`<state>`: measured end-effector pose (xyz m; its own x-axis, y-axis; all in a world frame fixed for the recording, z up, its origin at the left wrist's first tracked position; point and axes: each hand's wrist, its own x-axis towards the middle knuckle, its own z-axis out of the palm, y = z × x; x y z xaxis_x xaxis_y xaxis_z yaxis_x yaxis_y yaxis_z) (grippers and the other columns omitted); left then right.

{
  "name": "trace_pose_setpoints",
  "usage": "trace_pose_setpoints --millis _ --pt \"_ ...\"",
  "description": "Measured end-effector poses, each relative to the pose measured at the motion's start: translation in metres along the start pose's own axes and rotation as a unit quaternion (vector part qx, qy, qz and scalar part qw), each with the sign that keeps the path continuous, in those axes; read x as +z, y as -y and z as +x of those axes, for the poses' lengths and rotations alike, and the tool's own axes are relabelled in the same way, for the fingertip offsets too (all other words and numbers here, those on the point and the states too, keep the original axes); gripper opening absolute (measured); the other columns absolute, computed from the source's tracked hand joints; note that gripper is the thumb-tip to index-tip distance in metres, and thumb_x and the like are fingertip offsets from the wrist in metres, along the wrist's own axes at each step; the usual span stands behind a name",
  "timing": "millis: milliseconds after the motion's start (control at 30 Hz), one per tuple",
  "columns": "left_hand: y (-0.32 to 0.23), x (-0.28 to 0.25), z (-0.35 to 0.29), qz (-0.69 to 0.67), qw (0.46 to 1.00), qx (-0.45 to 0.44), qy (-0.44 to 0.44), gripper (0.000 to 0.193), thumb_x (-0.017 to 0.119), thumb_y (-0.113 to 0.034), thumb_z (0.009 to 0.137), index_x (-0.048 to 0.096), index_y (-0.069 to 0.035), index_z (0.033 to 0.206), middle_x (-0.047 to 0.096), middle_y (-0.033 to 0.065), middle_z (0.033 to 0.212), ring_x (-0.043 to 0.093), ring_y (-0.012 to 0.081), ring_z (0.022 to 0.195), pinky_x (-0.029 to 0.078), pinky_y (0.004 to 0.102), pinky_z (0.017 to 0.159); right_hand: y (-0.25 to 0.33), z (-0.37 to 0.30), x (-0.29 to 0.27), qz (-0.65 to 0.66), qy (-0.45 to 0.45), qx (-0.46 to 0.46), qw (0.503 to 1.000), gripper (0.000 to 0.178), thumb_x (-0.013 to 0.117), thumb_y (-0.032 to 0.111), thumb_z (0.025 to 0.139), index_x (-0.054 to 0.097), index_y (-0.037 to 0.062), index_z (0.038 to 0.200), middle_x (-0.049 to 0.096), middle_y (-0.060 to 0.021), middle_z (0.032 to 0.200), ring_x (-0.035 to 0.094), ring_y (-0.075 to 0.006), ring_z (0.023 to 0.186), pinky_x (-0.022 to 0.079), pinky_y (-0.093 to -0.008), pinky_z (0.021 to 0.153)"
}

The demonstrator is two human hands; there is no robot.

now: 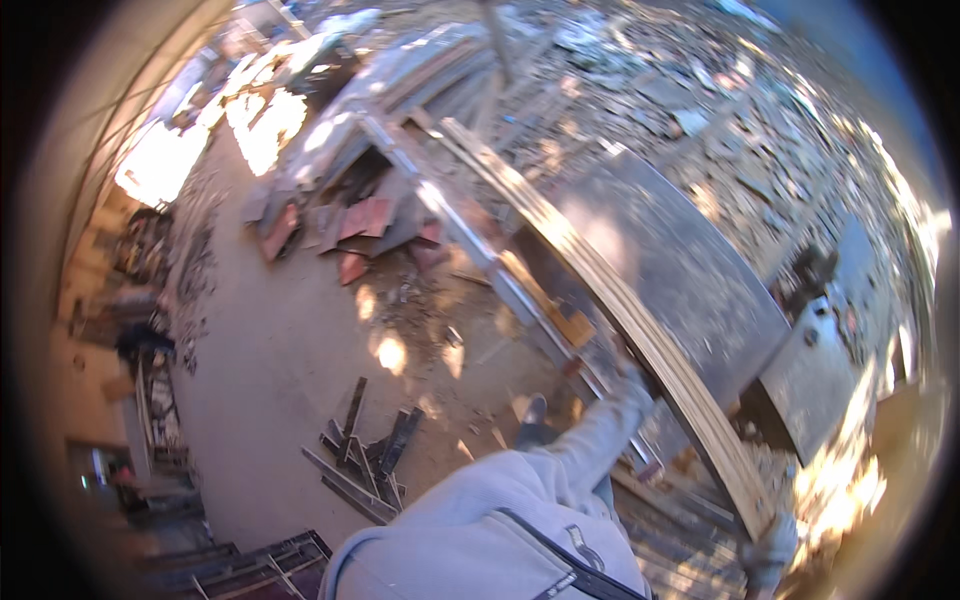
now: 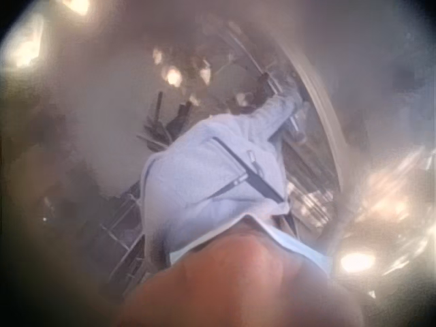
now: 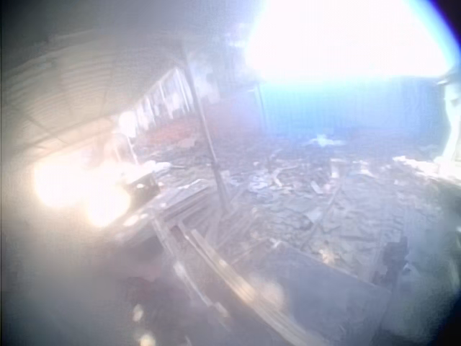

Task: The person selects thin wooden planks from a pile on the floor, then uses a metal ruler to measure their length on a workbench. The person repeatedly measures and stacks the planks.

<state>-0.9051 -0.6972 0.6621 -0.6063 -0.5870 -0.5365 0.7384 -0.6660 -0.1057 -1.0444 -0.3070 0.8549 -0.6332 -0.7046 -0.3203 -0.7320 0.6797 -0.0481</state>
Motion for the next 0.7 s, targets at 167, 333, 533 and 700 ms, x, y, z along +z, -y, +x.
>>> trace_pose_setpoints --millis 167,333,533,700 --pt "-0.019 -0.007 -0.021 0.038 0.993 -0.044 -0.104 0.091 0.051 -0.091 0.089 0.074 -0.008 0.119 0.076 0.0143 0.107 0.071 0.0301 0.091 0.060 0.0466 0.083 0.069 0.029 0.023 0.080 -0.040 -0.044 0.995 0.078 0.091 0.043 0.070 0.057 -0.0003 0.125 0.063 -0.0226 0.112 0.062 -0.0438 0.103 0.051 -0.0527 0.090" --pt "-0.054 0.028 -0.036 0.189 0.977 -0.083 -0.058 0.086 0.058 -0.087 0.089 0.074 -0.010 0.123 0.076 0.0150 0.110 0.072 0.0287 0.094 0.061 0.0433 0.079 0.200 0.062 0.025 0.175 -0.027 -0.101 0.979 0.076 0.086 0.046 0.075 0.058 -0.0007 0.127 0.065 -0.0223 0.114 0.064 -0.0429 0.104 0.052 -0.0524 0.091" --pt "-0.088 0.138 -0.058 0.568 0.820 0.008 0.073 0.110 0.024 -0.096 0.093 0.069 -0.004 0.132 0.068 0.0177 0.124 0.061 0.0338 0.118 0.045 0.0411 0.106 0.363 0.097 0.014 0.323 0.021 -0.191 0.927 0.074 0.080 0.050 0.081 0.058 -0.0011 0.129 0.067 -0.0220 0.116 0.065 -0.0418 0.105 0.054 -0.0520 0.093" --pt "-0.085 0.196 -0.084 0.699 0.691 0.141 0.115 0.098 0.028 -0.084 0.102 0.070 0.003 0.121 0.073 0.0255 0.111 0.068 0.0372 0.105 0.052 0.0451 0.097 0.428 0.108 -0.005 0.422 0.043 -0.215 0.880 0.073 0.076 0.053 0.086 0.059 -0.0015 0.131 0.068 -0.0217 0.118 0.066 -0.0409 0.106 0.055 -0.0517 0.094"
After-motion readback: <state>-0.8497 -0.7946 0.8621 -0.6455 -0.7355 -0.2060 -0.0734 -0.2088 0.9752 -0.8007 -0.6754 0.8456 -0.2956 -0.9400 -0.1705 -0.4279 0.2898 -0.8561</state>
